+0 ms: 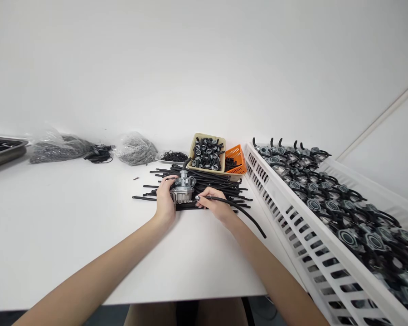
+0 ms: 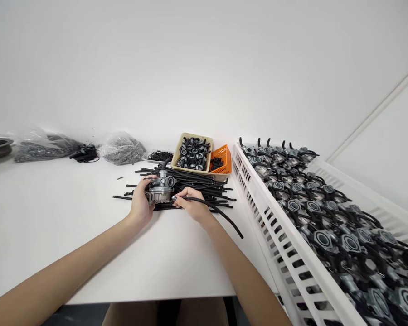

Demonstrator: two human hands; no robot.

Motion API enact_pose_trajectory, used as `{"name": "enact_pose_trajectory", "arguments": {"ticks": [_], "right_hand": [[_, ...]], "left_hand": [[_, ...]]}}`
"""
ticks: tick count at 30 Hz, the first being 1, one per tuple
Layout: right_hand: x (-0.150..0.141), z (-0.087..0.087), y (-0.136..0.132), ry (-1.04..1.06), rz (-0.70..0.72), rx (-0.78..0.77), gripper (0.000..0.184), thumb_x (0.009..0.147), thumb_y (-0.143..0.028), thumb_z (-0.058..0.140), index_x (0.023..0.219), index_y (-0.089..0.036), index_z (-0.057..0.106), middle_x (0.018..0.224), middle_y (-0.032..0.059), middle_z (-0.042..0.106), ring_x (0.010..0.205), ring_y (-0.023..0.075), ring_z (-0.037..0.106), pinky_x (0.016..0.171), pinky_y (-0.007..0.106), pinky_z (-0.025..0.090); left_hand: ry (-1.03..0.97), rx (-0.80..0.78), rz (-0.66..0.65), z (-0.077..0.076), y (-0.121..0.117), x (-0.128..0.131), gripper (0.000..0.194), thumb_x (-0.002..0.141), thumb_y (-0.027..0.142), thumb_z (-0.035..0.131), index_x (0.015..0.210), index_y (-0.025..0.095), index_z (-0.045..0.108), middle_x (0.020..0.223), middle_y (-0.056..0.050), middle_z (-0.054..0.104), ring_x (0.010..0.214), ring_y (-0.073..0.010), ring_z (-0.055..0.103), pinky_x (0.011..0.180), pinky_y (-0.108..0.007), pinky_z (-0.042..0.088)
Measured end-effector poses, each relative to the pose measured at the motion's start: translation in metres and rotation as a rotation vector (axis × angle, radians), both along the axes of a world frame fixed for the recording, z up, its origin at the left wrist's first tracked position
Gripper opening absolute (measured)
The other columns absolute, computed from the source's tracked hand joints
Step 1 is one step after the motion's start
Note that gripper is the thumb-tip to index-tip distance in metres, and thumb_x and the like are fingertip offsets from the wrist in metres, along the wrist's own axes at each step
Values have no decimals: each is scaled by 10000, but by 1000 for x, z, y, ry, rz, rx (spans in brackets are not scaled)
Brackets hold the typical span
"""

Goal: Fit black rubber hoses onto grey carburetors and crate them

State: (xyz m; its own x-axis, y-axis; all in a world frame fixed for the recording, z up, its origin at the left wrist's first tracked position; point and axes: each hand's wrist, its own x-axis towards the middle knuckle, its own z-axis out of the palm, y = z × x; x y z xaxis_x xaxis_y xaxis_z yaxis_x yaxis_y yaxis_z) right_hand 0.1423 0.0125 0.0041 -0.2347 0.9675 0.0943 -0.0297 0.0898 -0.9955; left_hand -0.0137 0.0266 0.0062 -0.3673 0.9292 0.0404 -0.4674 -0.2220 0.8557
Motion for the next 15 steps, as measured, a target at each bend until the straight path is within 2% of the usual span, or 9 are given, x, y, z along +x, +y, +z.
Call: {"name": "enact_pose_trajectory", "arguments": {"ticks": [15], "right_hand": [[4,3,-1,16,115,0,238,702,-353,739,668,-184,575,621,-1,672,591,121,581,611,271,437]], "left_hand": [[-50,-28,-41,5,-4,4,199,668,321,594,813,190,637,919,-15,602,789,-171,544,565,-222,418]]}}
